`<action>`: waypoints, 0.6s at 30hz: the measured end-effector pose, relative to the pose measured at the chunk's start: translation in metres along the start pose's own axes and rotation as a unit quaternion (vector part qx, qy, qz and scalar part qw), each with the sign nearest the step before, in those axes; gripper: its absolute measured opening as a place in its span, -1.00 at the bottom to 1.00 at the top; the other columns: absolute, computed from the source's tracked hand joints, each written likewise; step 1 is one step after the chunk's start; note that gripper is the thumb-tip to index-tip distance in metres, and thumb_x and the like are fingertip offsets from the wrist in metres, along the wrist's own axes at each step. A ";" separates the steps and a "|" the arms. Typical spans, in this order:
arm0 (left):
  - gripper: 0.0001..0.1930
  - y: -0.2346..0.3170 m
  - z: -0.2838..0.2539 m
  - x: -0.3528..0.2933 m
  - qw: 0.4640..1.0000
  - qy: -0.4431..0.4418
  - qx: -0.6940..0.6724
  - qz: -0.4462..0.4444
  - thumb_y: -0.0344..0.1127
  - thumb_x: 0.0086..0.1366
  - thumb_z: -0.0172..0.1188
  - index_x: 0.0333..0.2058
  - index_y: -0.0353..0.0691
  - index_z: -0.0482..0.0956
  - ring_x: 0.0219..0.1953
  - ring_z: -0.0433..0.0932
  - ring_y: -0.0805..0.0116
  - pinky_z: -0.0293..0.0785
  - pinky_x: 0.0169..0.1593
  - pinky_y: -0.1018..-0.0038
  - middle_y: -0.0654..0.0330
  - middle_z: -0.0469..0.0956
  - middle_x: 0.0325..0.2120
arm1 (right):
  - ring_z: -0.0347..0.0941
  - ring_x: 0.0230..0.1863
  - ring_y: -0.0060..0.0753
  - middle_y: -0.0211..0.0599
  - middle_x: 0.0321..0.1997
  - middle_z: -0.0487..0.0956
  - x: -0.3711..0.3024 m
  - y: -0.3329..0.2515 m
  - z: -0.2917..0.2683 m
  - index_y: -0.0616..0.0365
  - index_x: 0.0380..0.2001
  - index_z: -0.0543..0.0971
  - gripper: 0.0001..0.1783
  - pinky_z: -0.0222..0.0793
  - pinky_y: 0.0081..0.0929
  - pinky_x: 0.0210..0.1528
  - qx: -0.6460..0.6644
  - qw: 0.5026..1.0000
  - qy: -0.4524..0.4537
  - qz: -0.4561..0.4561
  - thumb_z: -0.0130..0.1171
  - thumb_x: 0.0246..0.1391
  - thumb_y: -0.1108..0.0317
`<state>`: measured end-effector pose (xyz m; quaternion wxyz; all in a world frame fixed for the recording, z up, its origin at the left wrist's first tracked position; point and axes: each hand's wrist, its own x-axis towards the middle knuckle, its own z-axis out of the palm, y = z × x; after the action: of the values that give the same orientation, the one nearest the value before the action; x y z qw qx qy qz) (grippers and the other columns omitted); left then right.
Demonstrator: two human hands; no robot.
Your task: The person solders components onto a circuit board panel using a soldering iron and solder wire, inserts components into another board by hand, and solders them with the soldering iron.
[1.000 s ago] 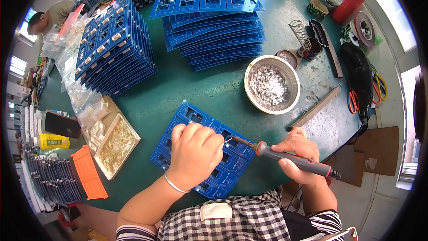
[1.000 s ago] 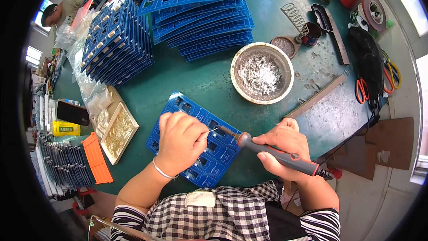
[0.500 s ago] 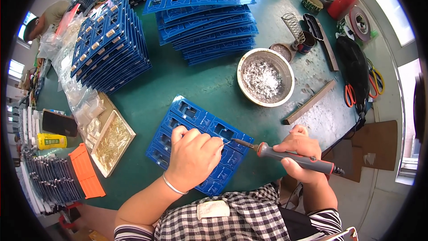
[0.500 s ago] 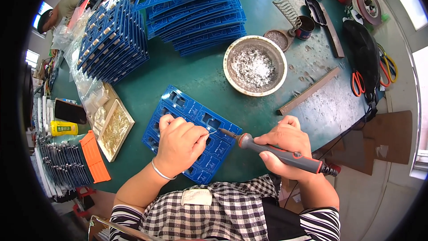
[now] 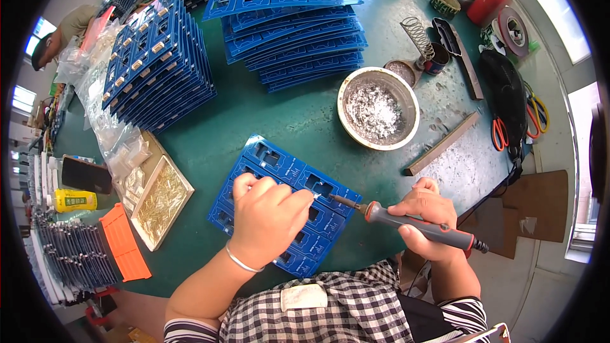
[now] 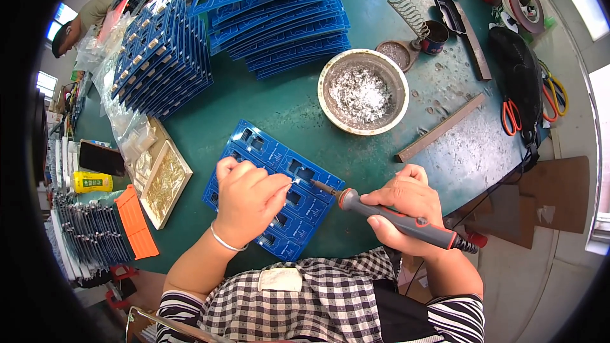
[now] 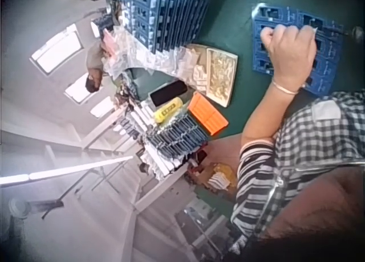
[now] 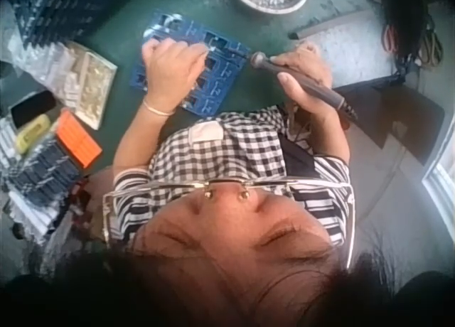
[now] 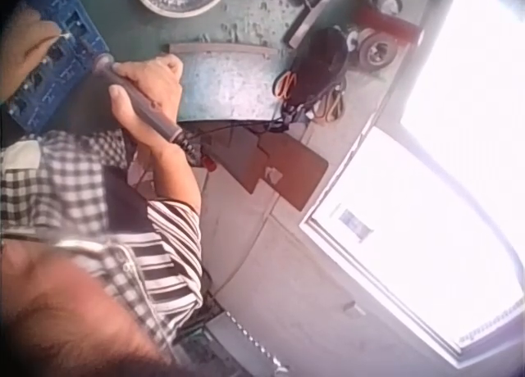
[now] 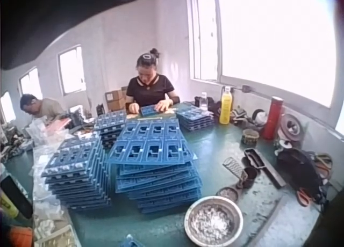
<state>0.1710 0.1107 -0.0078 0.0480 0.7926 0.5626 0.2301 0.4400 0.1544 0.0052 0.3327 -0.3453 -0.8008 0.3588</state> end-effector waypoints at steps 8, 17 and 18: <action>-0.90 -0.003 -0.012 -0.027 0.994 0.042 -0.034 -0.093 -0.38 -0.01 0.30 -0.49 -0.07 0.55 -0.51 0.35 0.38 0.11 -0.16 0.31 0.38 0.41 -0.66 | 0.44 -0.50 -0.41 -0.37 -0.51 0.56 -0.007 -0.007 0.014 0.17 -0.41 0.62 -0.72 0.19 -0.32 -0.14 0.029 0.998 0.049 0.006 0.22 -0.14 0.19; -0.89 -0.007 -0.008 -0.039 0.994 0.016 -0.051 -0.091 -0.37 0.02 0.25 -0.49 -0.04 0.48 -0.47 0.38 0.35 0.10 -0.16 0.30 0.38 0.44 -0.58 | 0.44 -0.51 -0.47 -0.41 -0.52 0.57 -0.009 -0.012 0.034 0.14 -0.41 0.63 -0.73 0.19 -0.32 -0.09 0.046 0.999 0.016 0.009 0.22 -0.13 0.18; -0.89 -0.007 -0.008 -0.038 0.994 0.016 -0.051 -0.092 -0.37 0.02 0.25 -0.49 -0.04 0.48 -0.47 0.38 0.35 0.10 -0.16 0.30 0.38 0.44 -0.58 | 0.44 -0.51 -0.47 -0.40 -0.52 0.57 -0.009 -0.012 0.034 0.14 -0.41 0.63 -0.73 0.19 -0.32 -0.09 0.043 0.999 0.012 0.009 0.22 -0.13 0.18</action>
<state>0.1519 0.0768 -0.0146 0.1002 0.7303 0.6211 0.2663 0.4148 0.1297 -0.0053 0.3534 -0.3417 -0.7777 0.3919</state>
